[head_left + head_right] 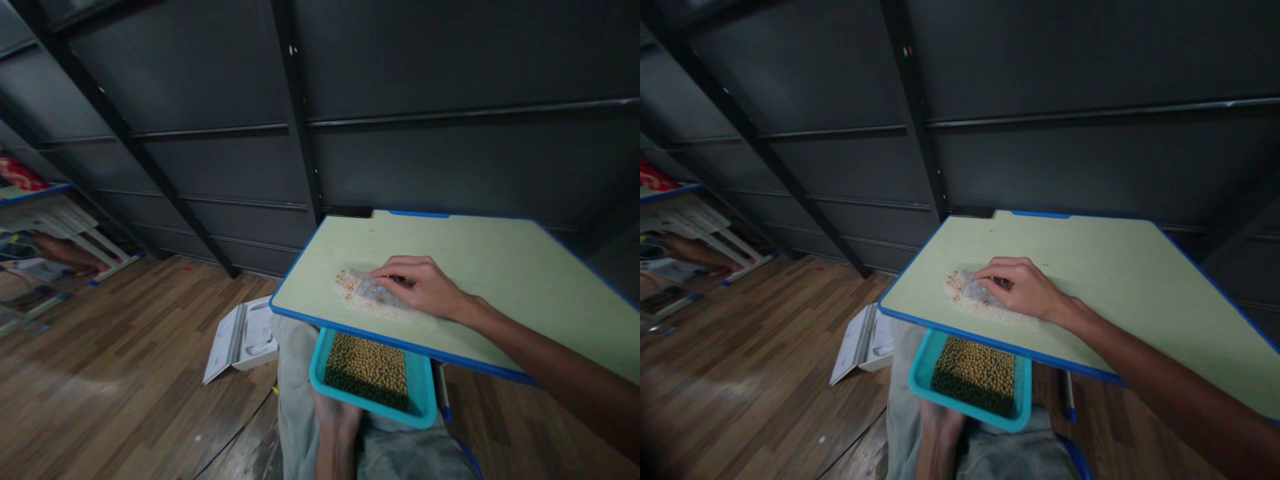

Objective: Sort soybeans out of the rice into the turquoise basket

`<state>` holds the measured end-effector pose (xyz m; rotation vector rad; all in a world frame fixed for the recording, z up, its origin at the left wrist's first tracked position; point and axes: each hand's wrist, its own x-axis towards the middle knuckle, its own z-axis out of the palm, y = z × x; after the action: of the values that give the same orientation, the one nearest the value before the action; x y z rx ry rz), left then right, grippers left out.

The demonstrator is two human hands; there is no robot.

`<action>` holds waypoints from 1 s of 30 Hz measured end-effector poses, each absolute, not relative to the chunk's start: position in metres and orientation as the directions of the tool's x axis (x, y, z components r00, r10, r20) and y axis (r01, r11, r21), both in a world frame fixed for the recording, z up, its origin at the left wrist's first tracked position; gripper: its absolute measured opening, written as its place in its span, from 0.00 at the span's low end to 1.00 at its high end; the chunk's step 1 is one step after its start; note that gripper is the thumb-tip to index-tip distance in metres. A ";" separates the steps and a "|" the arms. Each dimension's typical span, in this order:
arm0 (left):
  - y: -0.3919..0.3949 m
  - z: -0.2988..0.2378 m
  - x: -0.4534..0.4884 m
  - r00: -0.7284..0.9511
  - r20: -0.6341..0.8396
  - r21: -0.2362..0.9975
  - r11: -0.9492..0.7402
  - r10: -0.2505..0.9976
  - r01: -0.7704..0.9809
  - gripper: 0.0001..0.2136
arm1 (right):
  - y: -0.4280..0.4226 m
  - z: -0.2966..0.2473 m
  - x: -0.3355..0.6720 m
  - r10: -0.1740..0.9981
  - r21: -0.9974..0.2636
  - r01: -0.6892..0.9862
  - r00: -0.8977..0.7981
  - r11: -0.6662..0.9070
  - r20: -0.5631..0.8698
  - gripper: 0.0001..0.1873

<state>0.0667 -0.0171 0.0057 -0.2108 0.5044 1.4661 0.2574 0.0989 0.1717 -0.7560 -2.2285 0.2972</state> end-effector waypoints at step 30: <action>-0.017 -0.005 0.064 0.051 -0.381 0.165 0.122 0.923 -0.979 0.19 | 0.106 0.167 0.258 0.705 -0.458 0.550 -0.421 0.698 0.570 0.10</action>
<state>0.0636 -0.0169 -0.0047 -0.1527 0.4442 1.4552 0.2579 0.1062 0.1667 -0.9550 -2.1308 0.2565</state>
